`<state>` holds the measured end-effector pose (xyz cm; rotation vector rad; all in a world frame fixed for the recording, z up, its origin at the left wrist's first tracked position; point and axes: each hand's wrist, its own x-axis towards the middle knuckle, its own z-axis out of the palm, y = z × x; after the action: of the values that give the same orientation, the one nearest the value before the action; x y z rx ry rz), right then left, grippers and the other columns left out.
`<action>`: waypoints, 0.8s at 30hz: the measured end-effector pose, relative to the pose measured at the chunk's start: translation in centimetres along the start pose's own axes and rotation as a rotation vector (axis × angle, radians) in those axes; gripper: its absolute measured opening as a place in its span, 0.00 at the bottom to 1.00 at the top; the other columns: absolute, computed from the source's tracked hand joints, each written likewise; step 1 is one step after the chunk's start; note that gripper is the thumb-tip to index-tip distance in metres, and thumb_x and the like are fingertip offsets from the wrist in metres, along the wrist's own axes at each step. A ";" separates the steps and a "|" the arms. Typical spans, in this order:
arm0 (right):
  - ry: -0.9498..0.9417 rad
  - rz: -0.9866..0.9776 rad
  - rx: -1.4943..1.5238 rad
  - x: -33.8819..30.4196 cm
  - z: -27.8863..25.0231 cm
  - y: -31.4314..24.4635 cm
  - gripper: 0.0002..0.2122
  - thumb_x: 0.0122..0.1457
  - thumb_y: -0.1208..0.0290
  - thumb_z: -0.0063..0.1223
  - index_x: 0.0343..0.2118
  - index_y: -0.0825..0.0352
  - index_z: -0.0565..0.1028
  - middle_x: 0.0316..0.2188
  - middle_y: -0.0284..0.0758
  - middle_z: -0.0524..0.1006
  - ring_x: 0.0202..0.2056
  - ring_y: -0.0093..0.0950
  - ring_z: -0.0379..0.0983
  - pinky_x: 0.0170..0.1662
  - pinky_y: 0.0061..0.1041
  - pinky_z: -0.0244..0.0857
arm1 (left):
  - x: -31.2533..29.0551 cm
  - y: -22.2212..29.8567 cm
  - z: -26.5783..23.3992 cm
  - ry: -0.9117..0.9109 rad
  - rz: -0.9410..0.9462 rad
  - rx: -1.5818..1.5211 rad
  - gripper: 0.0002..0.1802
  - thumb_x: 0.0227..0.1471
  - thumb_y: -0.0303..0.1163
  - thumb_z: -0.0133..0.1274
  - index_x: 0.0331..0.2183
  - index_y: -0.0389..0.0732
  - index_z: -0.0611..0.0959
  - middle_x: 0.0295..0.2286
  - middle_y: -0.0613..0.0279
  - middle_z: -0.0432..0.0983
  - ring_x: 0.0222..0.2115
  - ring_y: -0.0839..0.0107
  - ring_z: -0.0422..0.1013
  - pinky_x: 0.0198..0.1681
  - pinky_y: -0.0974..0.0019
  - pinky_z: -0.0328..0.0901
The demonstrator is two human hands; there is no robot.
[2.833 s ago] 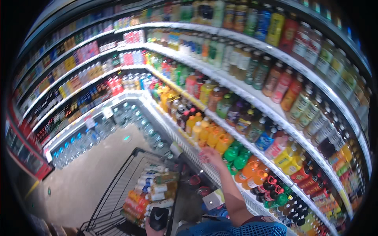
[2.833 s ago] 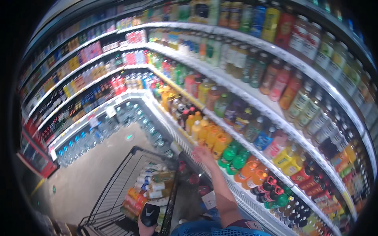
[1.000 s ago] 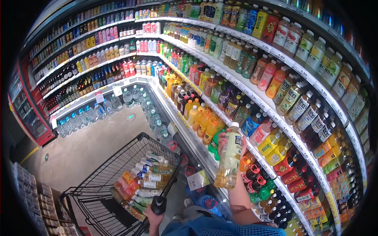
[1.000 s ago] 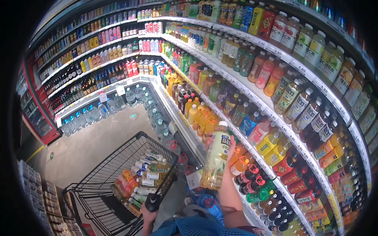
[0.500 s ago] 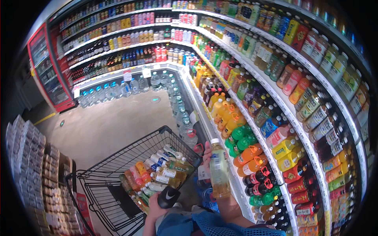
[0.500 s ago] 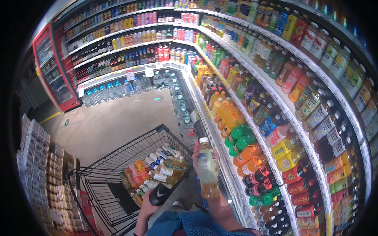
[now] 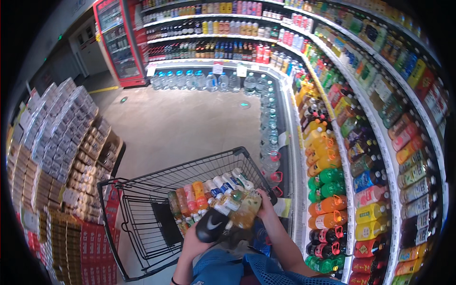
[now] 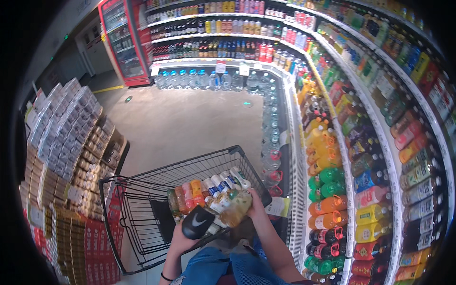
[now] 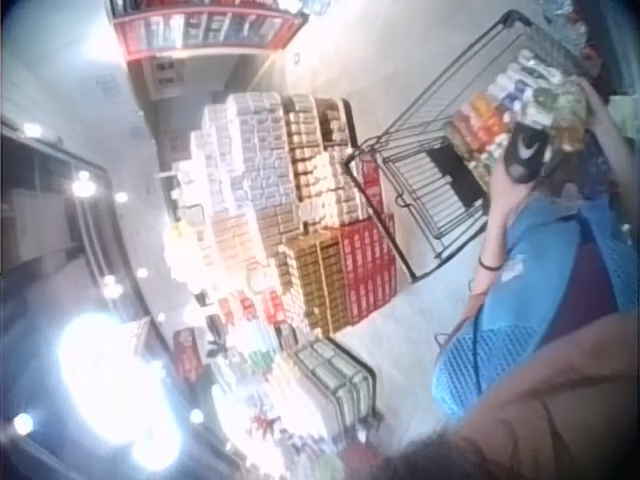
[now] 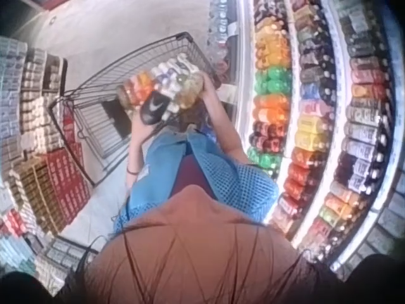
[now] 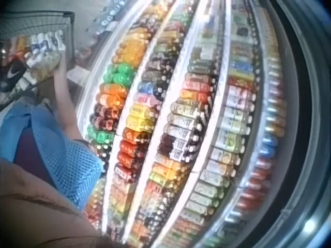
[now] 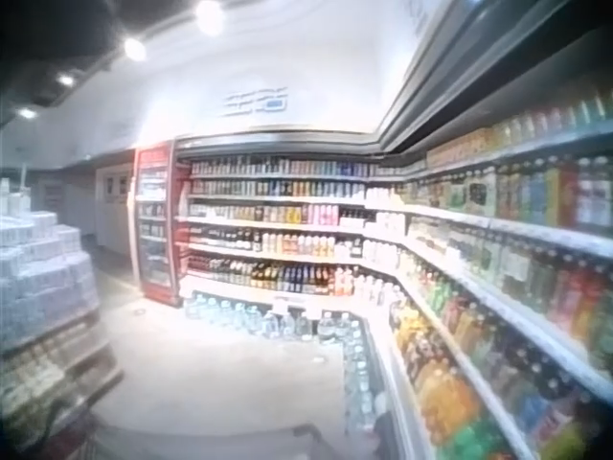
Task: Sort various bottled beverages from the shelves into a shopping cart.
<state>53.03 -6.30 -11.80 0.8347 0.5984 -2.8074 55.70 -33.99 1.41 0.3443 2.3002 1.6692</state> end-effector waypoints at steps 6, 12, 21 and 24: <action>0.277 -0.075 0.009 9.3 -2.2 4.7 0.13 0.52 0.66 0.54 0.41 0.58 0.70 0.40 0.36 0.72 0.44 0.35 0.69 0.44 0.50 0.63 | -7.0 -7.5 -4.1 0.300 -0.380 0.050 0.23 0.27 0.23 0.60 0.34 0.35 0.77 0.29 0.60 0.77 0.29 0.75 0.72 0.35 0.69 0.66; 0.747 -0.341 0.201 14.6 -1.8 12.8 0.32 0.40 0.78 0.65 0.49 0.63 0.61 0.42 0.38 0.71 0.41 0.38 0.71 0.38 0.47 0.70 | -11.7 -11.8 -4.7 0.509 -0.469 0.001 0.20 0.26 0.24 0.61 0.30 0.34 0.78 0.26 0.61 0.77 0.27 0.75 0.72 0.33 0.70 0.66; 1.113 -0.256 0.114 17.5 -1.1 19.8 0.37 0.37 0.68 0.69 0.49 0.74 0.59 0.42 0.45 0.69 0.35 0.37 0.73 0.33 0.32 0.73 | -14.2 -12.9 -3.7 0.581 -0.553 0.015 0.24 0.25 0.26 0.62 0.33 0.33 0.77 0.30 0.56 0.77 0.31 0.69 0.73 0.36 0.66 0.66; 0.859 -0.224 0.070 20.1 -7.2 19.9 0.35 0.41 0.70 0.67 0.50 0.67 0.56 0.37 0.43 0.70 0.34 0.37 0.72 0.24 0.37 0.72 | -12.2 -11.7 -2.9 0.419 -0.531 0.032 0.26 0.26 0.21 0.61 0.36 0.35 0.76 0.29 0.61 0.76 0.29 0.74 0.71 0.35 0.70 0.65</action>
<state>44.84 -22.06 -34.99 2.1249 0.7187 -2.5452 65.70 -44.37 -7.83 -0.6200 2.3991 1.5241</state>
